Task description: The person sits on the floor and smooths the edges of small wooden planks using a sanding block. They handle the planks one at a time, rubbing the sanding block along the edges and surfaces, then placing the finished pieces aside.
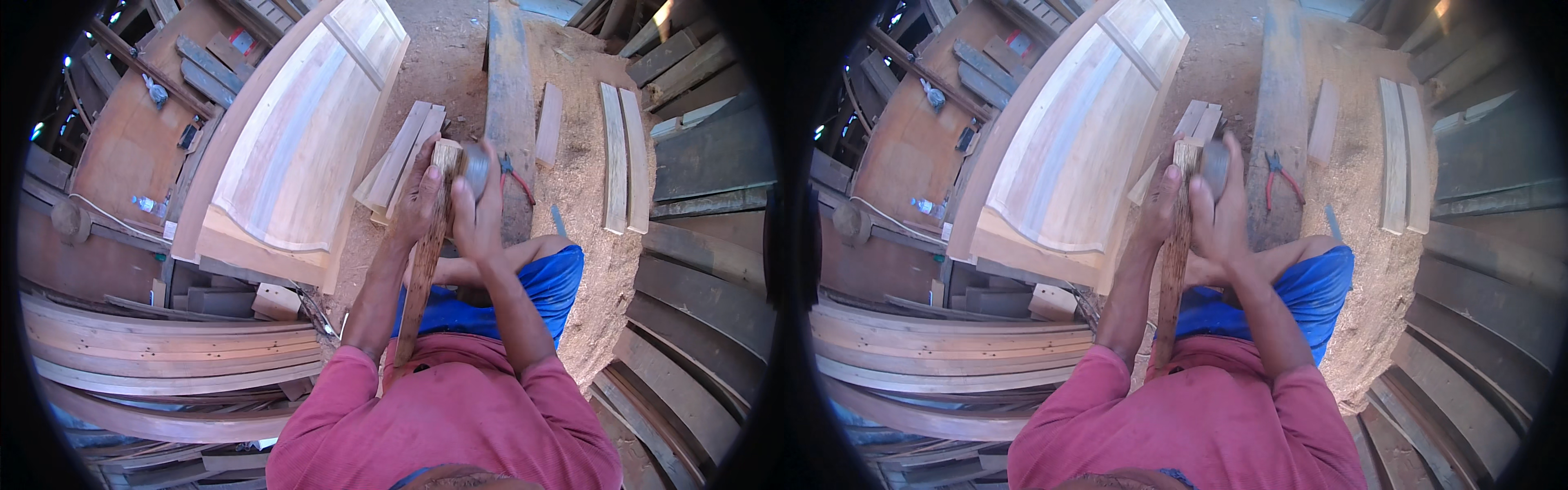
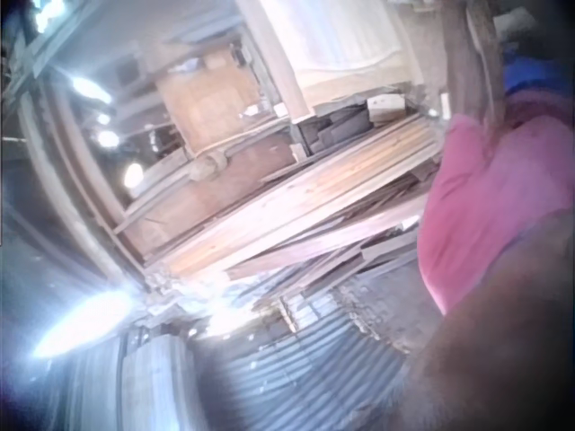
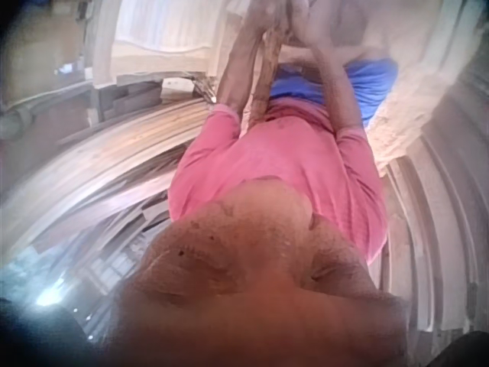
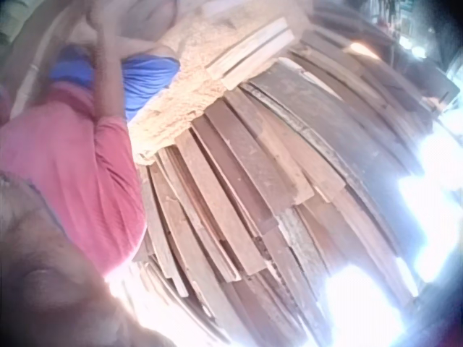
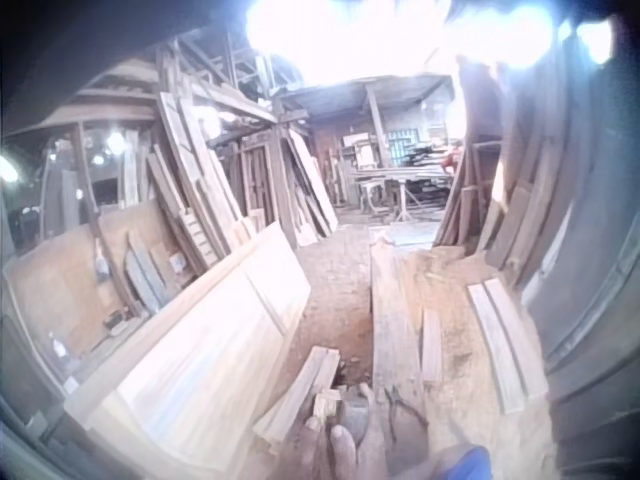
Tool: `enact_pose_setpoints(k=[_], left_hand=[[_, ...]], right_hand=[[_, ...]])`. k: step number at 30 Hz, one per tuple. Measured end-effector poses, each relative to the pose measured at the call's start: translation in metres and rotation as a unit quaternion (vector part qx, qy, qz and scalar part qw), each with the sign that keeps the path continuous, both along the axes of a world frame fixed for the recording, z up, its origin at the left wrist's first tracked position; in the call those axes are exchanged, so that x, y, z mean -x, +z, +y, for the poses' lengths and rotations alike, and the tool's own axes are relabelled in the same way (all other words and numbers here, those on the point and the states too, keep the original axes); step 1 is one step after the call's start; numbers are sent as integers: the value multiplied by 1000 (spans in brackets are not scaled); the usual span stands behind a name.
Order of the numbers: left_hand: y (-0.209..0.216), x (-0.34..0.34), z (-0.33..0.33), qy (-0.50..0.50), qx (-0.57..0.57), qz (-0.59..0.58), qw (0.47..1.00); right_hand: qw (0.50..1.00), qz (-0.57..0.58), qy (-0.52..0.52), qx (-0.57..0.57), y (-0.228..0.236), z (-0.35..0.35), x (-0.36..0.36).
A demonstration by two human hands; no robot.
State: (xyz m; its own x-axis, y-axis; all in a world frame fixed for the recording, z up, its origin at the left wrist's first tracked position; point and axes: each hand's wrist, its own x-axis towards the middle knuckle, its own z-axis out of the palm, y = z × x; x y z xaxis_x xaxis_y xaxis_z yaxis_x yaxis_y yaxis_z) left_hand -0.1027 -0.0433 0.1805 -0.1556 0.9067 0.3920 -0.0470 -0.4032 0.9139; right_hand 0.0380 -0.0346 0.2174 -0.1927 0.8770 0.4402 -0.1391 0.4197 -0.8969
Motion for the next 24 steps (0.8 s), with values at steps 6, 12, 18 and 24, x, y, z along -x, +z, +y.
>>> enact_pose_setpoints(k=[6,12,18,24], left_hand=[[23,-26,-6,-36,-34,13,999],[0,-13,2,-2,-8,-40,999],[-9,-11,12,-37,13,-75,996],[-32,8,12,-38,30,-27,998]], right_hand=[[997,37,2,63,33,101,-21],[999,-24,-27,-4,16,45,-37],[998,-23,-6,-54,-24,-10,-17],[999,-24,-21,-21,-7,8,-4]])
